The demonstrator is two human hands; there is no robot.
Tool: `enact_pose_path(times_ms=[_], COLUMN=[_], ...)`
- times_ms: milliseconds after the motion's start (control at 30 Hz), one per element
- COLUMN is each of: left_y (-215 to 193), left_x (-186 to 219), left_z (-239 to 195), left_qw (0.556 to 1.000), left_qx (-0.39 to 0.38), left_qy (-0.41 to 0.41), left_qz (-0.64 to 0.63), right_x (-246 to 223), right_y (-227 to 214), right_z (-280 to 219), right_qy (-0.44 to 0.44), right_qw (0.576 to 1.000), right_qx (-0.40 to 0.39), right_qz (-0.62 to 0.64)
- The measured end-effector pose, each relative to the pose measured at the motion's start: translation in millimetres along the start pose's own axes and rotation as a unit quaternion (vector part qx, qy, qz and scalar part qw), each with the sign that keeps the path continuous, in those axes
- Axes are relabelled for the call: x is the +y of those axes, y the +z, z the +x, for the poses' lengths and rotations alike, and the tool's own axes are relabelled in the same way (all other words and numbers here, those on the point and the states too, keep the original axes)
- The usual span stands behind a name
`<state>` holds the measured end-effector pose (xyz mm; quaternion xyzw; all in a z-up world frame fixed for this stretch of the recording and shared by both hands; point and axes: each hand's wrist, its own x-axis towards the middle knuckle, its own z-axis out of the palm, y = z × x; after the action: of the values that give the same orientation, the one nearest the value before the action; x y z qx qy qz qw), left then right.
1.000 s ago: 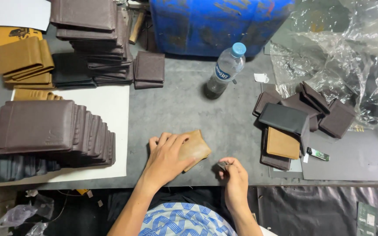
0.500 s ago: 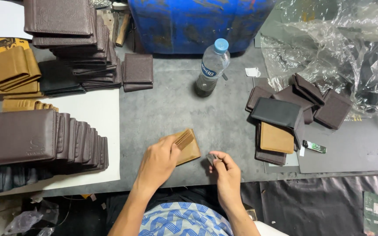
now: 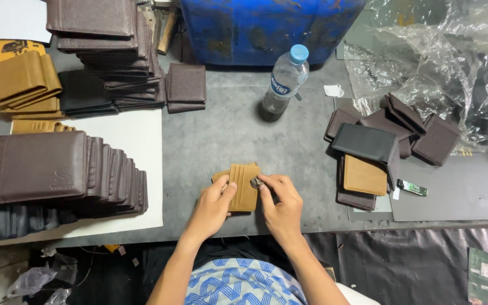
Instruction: Finishing the edges of leather wallets using water and a burnishing tool
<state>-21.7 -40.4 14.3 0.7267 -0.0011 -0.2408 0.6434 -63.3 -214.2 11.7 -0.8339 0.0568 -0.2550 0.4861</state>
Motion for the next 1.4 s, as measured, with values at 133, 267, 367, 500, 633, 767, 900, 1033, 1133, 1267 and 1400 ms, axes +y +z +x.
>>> enact_pose_path(times_ms=[133, 267, 367, 500, 633, 767, 900, 1033, 1133, 1267, 1400], left_y=[-7.5, -11.4, -9.8, -9.5, -10.2, -10.8, -10.7, -10.8, -12.3, -10.3, -15.2], left_x=[21.6, 5.7, 0.3, -14.3, -25.6, -26.8, -31.1, -29.3, -27.5, -25.9, -26.9], left_z=[3.2, 15.6, 15.2, 19.9, 19.5, 20.1, 22.8, 20.1, 19.9, 16.5, 19.5], left_qw=[0.927, 0.921, 0.922, 0.885, 0.861, 0.854, 0.845, 0.845, 0.847, 0.850, 0.848], left_qx=[0.070, 0.100, 0.126, 0.151, 0.168, 0.174, 0.187, 0.183, 0.179, 0.177, 0.173], left_qy=[0.131, 0.164, 0.195, 0.227, 0.272, 0.297, 0.318, 0.325, 0.322, 0.320, 0.326], left_qz=[0.344, 0.338, 0.309, 0.376, 0.395, 0.390, 0.388, 0.383, 0.383, 0.379, 0.380], right_x=[16.5, 26.1, 24.0, 6.3, 42.5, 34.2, 12.6, 36.1, 55.8, 42.1, 33.5], right_y=[6.8, 13.6, 4.7, -12.3, -4.0, -7.5, -26.8, -18.8, -5.3, -7.1, -9.6], right_z=[0.0, 3.2, -4.0, -2.5, 28.4, 29.0, 16.7, 41.9, 59.8, 31.4, 10.7], right_qy=[-0.030, -0.079, -0.126, -0.193, -0.195, -0.247, -0.318, -0.310, -0.266, -0.239, -0.202], right_qw=[0.998, 0.993, 0.975, 0.924, 0.935, 0.916, 0.872, 0.879, 0.904, 0.910, 0.909], right_qx=[-0.017, -0.054, -0.148, -0.310, -0.244, -0.250, -0.334, -0.332, -0.292, -0.256, -0.316], right_qz=[-0.043, -0.062, -0.108, -0.114, -0.166, -0.193, -0.165, -0.145, -0.166, -0.223, -0.181])
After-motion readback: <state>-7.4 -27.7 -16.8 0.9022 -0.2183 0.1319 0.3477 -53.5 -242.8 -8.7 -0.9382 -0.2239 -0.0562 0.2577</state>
